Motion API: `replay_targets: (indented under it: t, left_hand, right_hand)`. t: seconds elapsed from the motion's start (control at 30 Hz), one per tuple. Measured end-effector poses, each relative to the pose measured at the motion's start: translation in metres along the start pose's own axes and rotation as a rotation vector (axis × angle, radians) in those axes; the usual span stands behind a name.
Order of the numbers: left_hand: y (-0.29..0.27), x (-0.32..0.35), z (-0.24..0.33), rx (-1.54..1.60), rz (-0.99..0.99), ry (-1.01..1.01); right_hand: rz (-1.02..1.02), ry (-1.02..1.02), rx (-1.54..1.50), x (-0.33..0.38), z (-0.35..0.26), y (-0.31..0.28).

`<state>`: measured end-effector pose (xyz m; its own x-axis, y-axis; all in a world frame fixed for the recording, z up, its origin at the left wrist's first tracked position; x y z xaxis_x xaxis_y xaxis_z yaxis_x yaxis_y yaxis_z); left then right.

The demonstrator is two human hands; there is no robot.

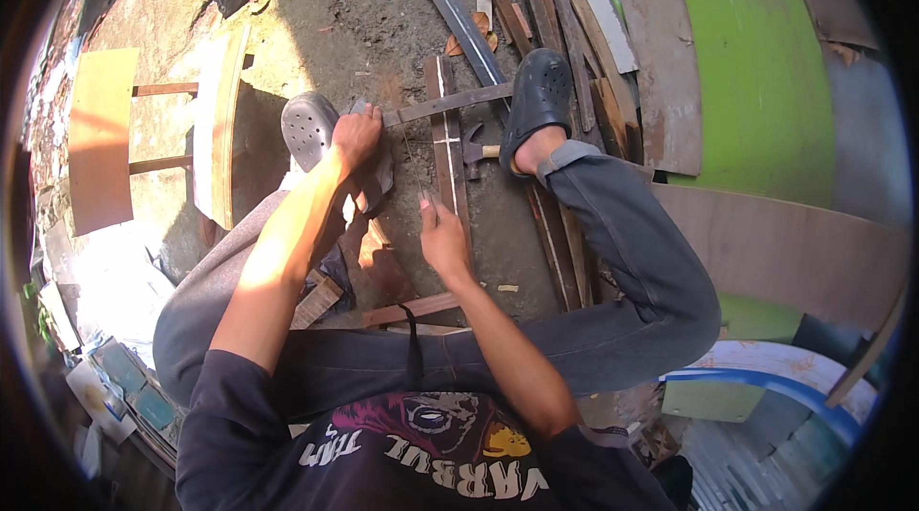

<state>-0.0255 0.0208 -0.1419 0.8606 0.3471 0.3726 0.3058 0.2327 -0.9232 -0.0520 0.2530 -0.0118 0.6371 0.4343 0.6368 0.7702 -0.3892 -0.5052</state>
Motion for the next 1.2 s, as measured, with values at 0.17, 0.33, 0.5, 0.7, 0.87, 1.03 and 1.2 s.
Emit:
replay_targets:
  t: [0.17, 0.33, 0.5, 0.7, 0.87, 1.03, 1.2]
  left_hand:
    - [-0.006, -0.007, 0.002, 0.033, -0.076, -0.027]
    - [-0.009, -0.009, 0.005, 0.007, -0.008, 0.027]
    - [0.005, -0.001, -0.002, 0.019, 0.052, -0.002]
    - [-0.006, -0.001, 0.004, 0.008, 0.081, 0.03]
    - [-0.015, -0.003, 0.008, 0.029, 0.06, 0.017]
    - [-0.007, 0.005, 0.005, 0.02, 0.07, 0.016]
    - [-0.021, 0.0, 0.009, -0.01, 0.052, 0.076]
  right_hand:
    - [0.013, 0.005, -0.007, 0.054, 0.03, -0.006]
    - [0.088, -0.005, 0.034, -0.07, -0.026, 0.033]
    - [0.053, -0.011, 0.068, -0.007, 0.015, 0.014]
    - [-0.012, 0.032, 0.017, 0.017, 0.022, 0.009]
    - [0.097, 0.0, -0.022, -0.072, -0.007, 0.044]
    - [-0.069, 0.11, -0.029, 0.019, 0.029, 0.005]
    - [0.239, -0.251, 0.11, -0.015, 0.039, 0.021]
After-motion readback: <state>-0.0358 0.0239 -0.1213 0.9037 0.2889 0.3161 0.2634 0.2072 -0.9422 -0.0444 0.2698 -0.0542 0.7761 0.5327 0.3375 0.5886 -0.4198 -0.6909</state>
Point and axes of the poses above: each hand's wrist, its own x-axis away from the middle knuckle, its own y-axis out of the palm, z = x × y, the point moved 4 cm from there along -x, towards the middle knuckle, and after that the axes turned 3 degrees about x, right-handed, at the moved point
